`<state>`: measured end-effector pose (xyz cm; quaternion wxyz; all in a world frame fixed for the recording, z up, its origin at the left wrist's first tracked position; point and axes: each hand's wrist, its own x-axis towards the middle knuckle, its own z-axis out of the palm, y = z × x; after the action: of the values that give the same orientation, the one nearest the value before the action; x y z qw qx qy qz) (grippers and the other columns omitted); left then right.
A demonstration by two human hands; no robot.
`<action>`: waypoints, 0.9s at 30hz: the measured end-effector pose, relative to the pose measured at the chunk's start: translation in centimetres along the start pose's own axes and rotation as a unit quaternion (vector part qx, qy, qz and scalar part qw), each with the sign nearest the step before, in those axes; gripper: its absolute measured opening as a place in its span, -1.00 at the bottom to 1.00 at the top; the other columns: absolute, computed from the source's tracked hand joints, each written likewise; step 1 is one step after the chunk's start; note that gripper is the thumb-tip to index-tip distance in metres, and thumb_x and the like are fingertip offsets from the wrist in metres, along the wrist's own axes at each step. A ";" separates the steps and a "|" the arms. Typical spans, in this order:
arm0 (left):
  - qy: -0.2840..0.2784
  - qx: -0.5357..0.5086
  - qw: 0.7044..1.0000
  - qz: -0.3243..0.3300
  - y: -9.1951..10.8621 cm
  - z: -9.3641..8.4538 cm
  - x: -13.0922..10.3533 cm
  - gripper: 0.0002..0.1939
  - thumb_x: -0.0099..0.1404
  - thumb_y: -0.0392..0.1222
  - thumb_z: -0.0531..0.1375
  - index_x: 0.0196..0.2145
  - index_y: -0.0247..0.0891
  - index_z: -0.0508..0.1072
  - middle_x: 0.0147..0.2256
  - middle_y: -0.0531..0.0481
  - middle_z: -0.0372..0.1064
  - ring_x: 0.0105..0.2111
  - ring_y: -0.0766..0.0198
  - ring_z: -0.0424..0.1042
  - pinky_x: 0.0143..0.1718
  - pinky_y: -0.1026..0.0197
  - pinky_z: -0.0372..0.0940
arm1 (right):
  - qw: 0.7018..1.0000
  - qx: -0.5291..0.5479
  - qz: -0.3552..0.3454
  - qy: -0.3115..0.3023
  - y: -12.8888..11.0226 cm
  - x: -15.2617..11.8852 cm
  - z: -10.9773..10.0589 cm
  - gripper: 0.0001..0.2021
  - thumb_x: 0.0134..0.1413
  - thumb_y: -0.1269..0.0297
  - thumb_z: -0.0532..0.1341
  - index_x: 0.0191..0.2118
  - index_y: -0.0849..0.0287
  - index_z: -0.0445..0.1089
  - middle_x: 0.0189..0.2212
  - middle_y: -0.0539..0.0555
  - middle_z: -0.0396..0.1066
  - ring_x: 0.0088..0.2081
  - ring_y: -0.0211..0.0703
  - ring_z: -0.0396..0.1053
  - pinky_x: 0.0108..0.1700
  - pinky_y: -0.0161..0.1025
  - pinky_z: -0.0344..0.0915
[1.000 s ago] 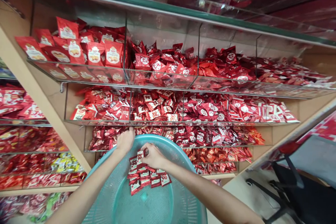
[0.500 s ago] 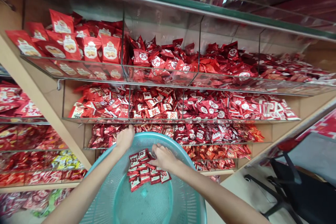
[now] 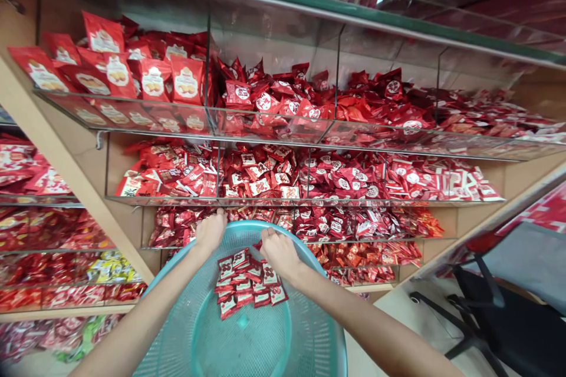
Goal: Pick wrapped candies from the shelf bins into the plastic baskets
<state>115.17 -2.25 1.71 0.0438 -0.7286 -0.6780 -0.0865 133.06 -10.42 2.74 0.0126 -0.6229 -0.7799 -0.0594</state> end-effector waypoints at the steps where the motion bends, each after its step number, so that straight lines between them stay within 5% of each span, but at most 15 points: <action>1: 0.000 -0.001 1.000 -0.001 0.0 0.0 0.0 -0.63 0.37 -0.26 -0.19 -0.05 -0.42 0.31 -0.31 -0.30 0.48 -0.23 0.00 0.49 -0.29 0.08 0.32 | 1.000 -0.017 -0.014 0.009 -0.2 -0.3 0.2 -0.78 0.11 0.51 0.01 -0.16 0.27 0.31 -0.22 0.25 0.41 -0.27 0.00 0.43 -0.38 -0.23 0.25; 6: -0.016 -0.007 1.000 -0.002 0.0 -0.3 -0.1 -0.62 0.37 -0.26 -0.20 -0.05 -0.42 0.30 -0.29 -0.29 0.48 -0.22 0.02 0.48 -0.26 0.11 0.32 | 0.991 -0.034 -0.132 -0.012 -1.5 -2.3 2.0 -0.78 0.11 0.56 0.02 -0.21 0.23 0.33 -0.26 0.22 0.41 -0.24 -0.01 0.40 -0.38 -0.24 0.26; 9: -0.018 -0.006 1.000 -0.001 -0.1 -0.3 -0.1 -0.62 0.38 -0.26 -0.20 -0.05 -0.42 0.30 -0.30 -0.28 0.48 -0.23 0.04 0.49 -0.26 0.13 0.32 | 0.985 0.032 -0.160 -0.055 -1.5 -3.0 1.9 -0.86 0.16 0.42 0.06 -0.23 0.20 0.35 -0.23 0.17 0.42 -0.29 -0.07 0.42 -0.35 -0.26 0.23; 14: -0.007 -0.002 1.000 0.002 -0.1 0.2 0.0 -0.62 0.38 -0.25 -0.20 -0.04 -0.42 0.30 -0.32 -0.27 0.48 -0.26 0.01 0.50 -0.30 0.09 0.34 | 0.978 0.166 -0.099 -0.078 0.1 -2.1 0.7 -0.89 0.14 0.34 0.10 -0.30 0.15 0.36 -0.30 0.04 0.42 -0.33 -0.20 0.38 -0.35 -0.33 0.15; 18: 0.000 -0.001 1.000 0.002 -0.1 0.4 0.1 -0.62 0.37 -0.26 -0.19 -0.04 -0.42 0.31 -0.34 -0.28 0.48 -0.27 0.01 0.50 -0.31 0.09 0.35 | 0.966 0.228 -0.058 -0.105 1.3 -0.8 1.8 -0.96 0.05 0.35 0.20 -0.35 0.18 0.39 -0.39 0.01 0.41 -0.36 -0.23 0.33 -0.38 -0.34 0.12; 22: -0.002 0.001 1.000 0.002 -0.1 0.3 0.0 -0.64 0.37 -0.27 -0.18 -0.06 -0.41 0.31 -0.34 -0.28 0.48 -0.28 0.02 0.50 -0.32 0.10 0.34 | 0.959 0.240 -0.052 -0.139 1.5 -0.3 3.2 -0.95 -0.04 0.36 0.27 -0.45 0.17 0.40 -0.51 -0.02 0.36 -0.43 -0.23 0.29 -0.43 -0.33 0.08; 27: 0.001 0.001 1.000 0.005 -0.1 0.3 0.0 -0.64 0.37 -0.28 -0.18 -0.07 -0.41 0.32 -0.34 -0.28 0.48 -0.29 0.01 0.50 -0.33 0.08 0.35 | 0.970 0.206 -0.040 -0.120 0.9 -0.3 2.6 -0.92 -0.06 0.35 0.30 -0.38 0.16 0.40 -0.44 0.03 0.38 -0.37 -0.16 0.34 -0.39 -0.31 0.12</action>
<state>115.06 -2.13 1.37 0.0460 -0.7321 -0.6742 -0.0861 134.18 -10.21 0.25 0.0444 -0.5773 -0.7957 0.1778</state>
